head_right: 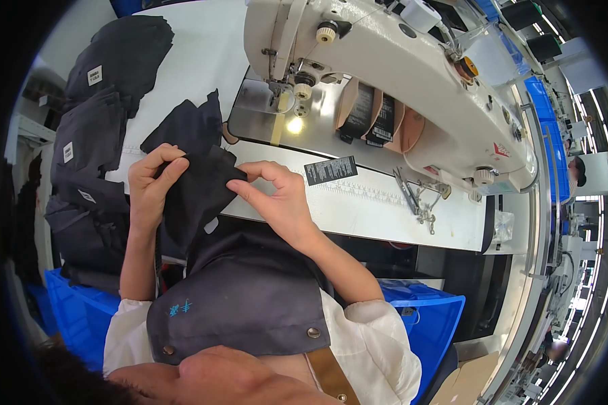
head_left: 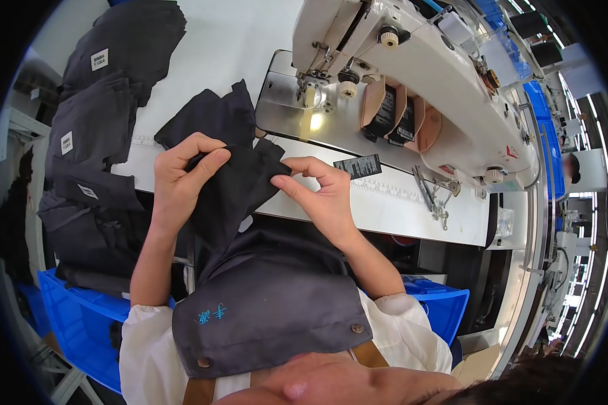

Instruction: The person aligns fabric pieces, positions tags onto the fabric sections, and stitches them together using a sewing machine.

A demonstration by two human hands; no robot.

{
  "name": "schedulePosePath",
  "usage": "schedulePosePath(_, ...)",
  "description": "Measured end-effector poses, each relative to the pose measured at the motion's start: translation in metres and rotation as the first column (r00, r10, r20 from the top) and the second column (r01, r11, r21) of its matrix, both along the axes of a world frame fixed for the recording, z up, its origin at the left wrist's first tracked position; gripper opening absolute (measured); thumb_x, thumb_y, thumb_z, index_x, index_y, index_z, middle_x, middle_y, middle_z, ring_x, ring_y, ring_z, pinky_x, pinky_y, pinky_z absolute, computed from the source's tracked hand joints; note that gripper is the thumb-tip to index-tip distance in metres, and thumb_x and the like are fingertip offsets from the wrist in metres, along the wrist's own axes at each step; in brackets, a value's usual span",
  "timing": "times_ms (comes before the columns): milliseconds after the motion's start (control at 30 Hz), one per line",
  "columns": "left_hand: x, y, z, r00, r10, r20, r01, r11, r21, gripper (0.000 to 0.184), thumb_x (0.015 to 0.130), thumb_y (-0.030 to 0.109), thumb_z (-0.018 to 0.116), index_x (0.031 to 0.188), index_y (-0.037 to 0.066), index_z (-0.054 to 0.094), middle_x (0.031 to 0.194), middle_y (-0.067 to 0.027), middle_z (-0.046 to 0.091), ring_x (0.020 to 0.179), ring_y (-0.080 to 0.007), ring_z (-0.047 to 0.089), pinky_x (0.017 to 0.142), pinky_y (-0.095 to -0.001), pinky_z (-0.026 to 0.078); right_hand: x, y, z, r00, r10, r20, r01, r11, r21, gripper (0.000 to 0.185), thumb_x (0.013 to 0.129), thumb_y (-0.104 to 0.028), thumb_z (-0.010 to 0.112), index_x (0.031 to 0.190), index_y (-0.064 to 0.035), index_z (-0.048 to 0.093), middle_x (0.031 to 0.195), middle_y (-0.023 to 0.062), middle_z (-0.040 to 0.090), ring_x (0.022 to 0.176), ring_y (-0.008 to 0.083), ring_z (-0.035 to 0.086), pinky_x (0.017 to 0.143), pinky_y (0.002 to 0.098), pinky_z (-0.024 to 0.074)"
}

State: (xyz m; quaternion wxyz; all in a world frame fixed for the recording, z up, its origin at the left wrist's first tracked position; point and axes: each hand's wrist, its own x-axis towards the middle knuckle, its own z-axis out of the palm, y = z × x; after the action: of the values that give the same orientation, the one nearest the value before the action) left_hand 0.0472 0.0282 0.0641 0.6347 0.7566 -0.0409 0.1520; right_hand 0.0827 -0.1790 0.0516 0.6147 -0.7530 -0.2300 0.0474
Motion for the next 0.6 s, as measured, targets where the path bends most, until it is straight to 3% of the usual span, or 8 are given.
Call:
schedulePosePath(167,0.001,0.001,-0.001,1.000,0.006,0.008,-0.006,0.999,0.041,0.010,0.084,0.005,0.062,0.081,-0.004,0.059,0.070,0.0019,0.054,0.067,-0.0037,0.046,0.061,-0.0176,0.036,-0.002,-0.002,0.002,0.999,-0.013,0.042,0.016,0.997,-0.072,0.013,0.076,-0.008,0.070,0.086,-0.0016,0.067,0.080,0.0085,0.066,0.072,0.0166,0.059,0.068,0.0277,0.0449)
schedulePosePath(267,0.001,0.000,-0.001,1.000,-0.005,-0.005,0.005,0.999,0.032,0.010,0.083,0.005,0.062,0.080,-0.004,0.059,0.071,0.0017,0.054,0.067,-0.0037,0.047,0.061,-0.0177,0.037,-0.001,-0.002,0.005,0.993,-0.008,-0.114,0.000,0.998,-0.066,0.014,0.075,-0.011,0.072,0.081,-0.0006,0.064,0.075,0.0072,0.064,0.069,0.0163,0.057,0.067,0.0280,0.0442)
schedulePosePath(367,0.002,-0.001,-0.001,1.000,0.007,0.008,-0.007,1.000,0.013,0.010,0.083,0.004,0.062,0.080,-0.004,0.059,0.071,0.0016,0.054,0.068,-0.0037,0.047,0.062,-0.0177,0.037,0.004,0.000,-0.003,0.996,0.040,0.077,-0.038,0.999,-0.035,0.018,0.075,-0.012,0.073,0.075,-0.0002,0.059,0.070,0.0054,0.062,0.066,0.0143,0.055,0.066,0.0271,0.0436)
schedulePosePath(600,0.002,0.003,-0.002,1.000,-0.023,-0.018,0.023,1.000,-0.006,0.009,0.082,0.003,0.062,0.080,-0.004,0.059,0.071,0.0013,0.055,0.069,-0.0042,0.048,0.063,-0.0177,0.037,0.004,0.001,-0.009,0.986,0.095,-0.137,-0.086,0.994,0.074,0.019,0.074,-0.011,0.073,0.072,-0.0012,0.057,0.069,0.0031,0.060,0.066,0.0090,0.052,0.065,0.0248,0.0434)
